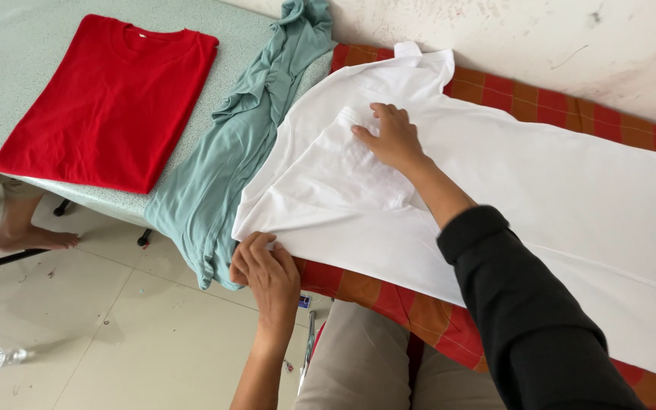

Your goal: The person irons a white t-shirt thoroughly on both sides and then folds it neatly on a work table.

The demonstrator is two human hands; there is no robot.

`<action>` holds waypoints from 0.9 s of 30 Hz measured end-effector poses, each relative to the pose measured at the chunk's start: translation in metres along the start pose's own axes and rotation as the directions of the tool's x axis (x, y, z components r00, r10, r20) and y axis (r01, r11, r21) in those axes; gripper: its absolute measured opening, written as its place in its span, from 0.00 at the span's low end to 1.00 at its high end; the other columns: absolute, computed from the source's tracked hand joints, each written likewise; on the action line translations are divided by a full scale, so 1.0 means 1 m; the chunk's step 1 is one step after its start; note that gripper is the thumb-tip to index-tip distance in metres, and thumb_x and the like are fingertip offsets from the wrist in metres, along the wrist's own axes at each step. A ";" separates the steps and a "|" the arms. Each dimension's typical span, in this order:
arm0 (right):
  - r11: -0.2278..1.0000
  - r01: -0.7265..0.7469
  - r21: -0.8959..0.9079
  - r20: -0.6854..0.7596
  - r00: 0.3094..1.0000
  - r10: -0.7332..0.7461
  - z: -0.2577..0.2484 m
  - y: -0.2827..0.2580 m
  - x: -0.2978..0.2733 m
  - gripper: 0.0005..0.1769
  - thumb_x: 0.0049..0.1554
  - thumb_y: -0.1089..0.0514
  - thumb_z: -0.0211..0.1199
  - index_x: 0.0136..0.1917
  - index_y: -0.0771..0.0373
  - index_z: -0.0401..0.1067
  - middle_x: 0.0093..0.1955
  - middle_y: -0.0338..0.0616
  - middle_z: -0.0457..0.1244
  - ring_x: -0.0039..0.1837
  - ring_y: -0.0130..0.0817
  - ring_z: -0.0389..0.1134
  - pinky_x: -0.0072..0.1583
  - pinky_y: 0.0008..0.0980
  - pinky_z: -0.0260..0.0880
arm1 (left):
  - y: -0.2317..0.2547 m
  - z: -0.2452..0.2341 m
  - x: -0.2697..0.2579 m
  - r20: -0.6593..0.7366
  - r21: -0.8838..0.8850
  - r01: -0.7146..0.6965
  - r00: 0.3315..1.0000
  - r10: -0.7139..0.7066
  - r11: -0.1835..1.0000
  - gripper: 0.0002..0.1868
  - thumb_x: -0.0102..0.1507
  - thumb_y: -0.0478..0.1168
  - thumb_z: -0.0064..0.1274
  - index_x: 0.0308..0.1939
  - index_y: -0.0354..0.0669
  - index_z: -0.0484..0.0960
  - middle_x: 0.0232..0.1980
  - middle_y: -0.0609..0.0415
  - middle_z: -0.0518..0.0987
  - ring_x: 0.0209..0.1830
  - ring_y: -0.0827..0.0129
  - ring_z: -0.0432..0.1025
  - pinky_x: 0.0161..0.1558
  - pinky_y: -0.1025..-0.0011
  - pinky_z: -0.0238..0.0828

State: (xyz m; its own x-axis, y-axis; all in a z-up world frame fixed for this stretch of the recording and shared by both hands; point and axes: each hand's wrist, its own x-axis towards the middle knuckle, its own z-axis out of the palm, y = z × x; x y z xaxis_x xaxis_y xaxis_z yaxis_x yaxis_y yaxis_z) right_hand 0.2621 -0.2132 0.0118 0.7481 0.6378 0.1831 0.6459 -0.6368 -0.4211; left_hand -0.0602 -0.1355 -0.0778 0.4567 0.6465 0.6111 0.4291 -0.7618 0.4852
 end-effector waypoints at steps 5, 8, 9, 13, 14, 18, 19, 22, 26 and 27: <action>0.984 -0.173 -0.043 0.229 0.957 0.178 0.055 0.007 0.067 0.31 0.54 0.35 0.67 0.64 0.53 0.73 0.58 0.44 0.67 0.66 0.52 0.65 0.62 0.61 0.62 | -0.001 -0.014 0.003 -0.056 0.035 -0.017 0.998 0.019 0.999 0.09 0.69 0.37 0.48 0.51 0.52 0.69 0.55 0.60 0.69 0.59 0.61 0.59 0.56 0.61 0.45; 0.975 -0.025 0.222 0.003 1.000 0.025 0.044 -0.007 0.061 0.17 0.66 0.48 0.59 0.62 0.60 0.67 0.57 0.50 0.66 0.63 0.51 0.69 0.60 0.51 0.71 | -0.010 0.001 -0.006 -0.019 -0.070 -0.218 0.976 0.218 0.973 0.11 0.66 0.37 0.54 0.52 0.48 0.76 0.52 0.55 0.73 0.56 0.59 0.68 0.55 0.62 0.62; 0.974 -0.025 0.223 0.001 1.000 0.025 0.042 -0.013 0.053 0.17 0.66 0.48 0.59 0.62 0.60 0.67 0.57 0.50 0.66 0.63 0.51 0.69 0.60 0.51 0.71 | -0.011 0.001 -0.006 -0.020 -0.070 -0.221 0.975 0.220 0.973 0.11 0.66 0.37 0.54 0.52 0.48 0.76 0.52 0.55 0.73 0.56 0.59 0.68 0.55 0.62 0.62; 0.972 0.131 0.194 -0.085 0.990 -0.117 0.036 -0.014 0.038 0.13 0.69 0.51 0.55 0.60 0.62 0.64 0.56 0.52 0.66 0.62 0.53 0.69 0.61 0.53 0.69 | -0.002 -0.012 0.002 0.083 -0.035 -0.129 0.988 0.132 0.991 0.14 0.67 0.43 0.51 0.56 0.46 0.76 0.57 0.53 0.72 0.58 0.57 0.68 0.58 0.61 0.63; 0.950 0.182 0.253 -0.090 0.982 -0.164 0.035 -0.010 0.038 0.13 0.68 0.51 0.57 0.59 0.62 0.65 0.54 0.52 0.66 0.61 0.55 0.70 0.60 0.54 0.70 | 0.004 -0.019 0.005 0.124 0.039 -0.117 0.986 0.111 0.992 0.17 0.68 0.45 0.48 0.59 0.48 0.76 0.60 0.52 0.71 0.59 0.57 0.67 0.57 0.59 0.61; 0.869 0.297 0.397 -0.145 0.955 -0.260 0.002 -0.008 0.017 0.11 0.66 0.55 0.61 0.57 0.63 0.67 0.51 0.52 0.67 0.58 0.55 0.70 0.59 0.53 0.70 | -0.004 -0.028 0.018 0.062 0.192 -0.144 0.989 0.134 0.971 0.25 0.66 0.50 0.46 0.67 0.53 0.74 0.66 0.56 0.70 0.63 0.60 0.64 0.57 0.62 0.55; 0.835 0.417 0.360 -0.228 0.907 -0.354 -0.015 -0.011 0.001 0.10 0.64 0.58 0.64 0.55 0.63 0.69 0.48 0.51 0.66 0.56 0.52 0.69 0.58 0.48 0.71 | -0.008 -0.030 0.019 0.066 0.259 -0.144 0.989 0.132 0.955 0.24 0.67 0.51 0.44 0.66 0.53 0.75 0.66 0.58 0.70 0.62 0.62 0.62 0.57 0.63 0.52; 0.765 0.605 0.222 -0.342 0.783 -0.520 -0.052 0.002 -0.063 0.09 0.60 0.59 0.70 0.52 0.61 0.74 0.47 0.45 0.66 0.53 0.46 0.68 0.59 0.42 0.69 | -0.019 -0.030 0.020 0.030 0.362 -0.155 0.987 0.155 0.919 0.21 0.70 0.54 0.41 0.63 0.57 0.79 0.63 0.61 0.69 0.60 0.64 0.58 0.55 0.65 0.50; 0.731 0.676 0.092 -0.310 0.717 -0.625 -0.051 0.043 -0.173 0.09 0.60 0.46 0.65 0.48 0.51 0.77 0.47 0.33 0.69 0.52 0.37 0.68 0.61 0.40 0.65 | -0.031 -0.025 0.025 -0.053 0.402 -0.147 0.982 0.184 0.904 0.16 0.71 0.56 0.45 0.57 0.63 0.83 0.56 0.60 0.67 0.55 0.60 0.58 0.50 0.64 0.53; 0.734 0.673 0.088 -0.313 0.718 -0.621 -0.045 0.048 -0.189 0.09 0.60 0.46 0.65 0.48 0.51 0.77 0.47 0.33 0.69 0.52 0.37 0.68 0.61 0.40 0.65 | -0.031 -0.025 0.027 -0.053 0.398 -0.153 0.981 0.189 0.905 0.16 0.71 0.56 0.45 0.57 0.63 0.83 0.56 0.60 0.67 0.55 0.60 0.58 0.50 0.64 0.53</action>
State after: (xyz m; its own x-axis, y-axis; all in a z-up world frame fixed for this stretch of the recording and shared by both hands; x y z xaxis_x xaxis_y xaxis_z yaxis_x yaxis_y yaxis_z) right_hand 0.1582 -0.3838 -0.0032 0.1835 0.7185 0.6709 0.9646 -0.0001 -0.2637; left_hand -0.0805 -0.0957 -0.0610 0.4878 0.4882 0.7237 0.6284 -0.7718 0.0971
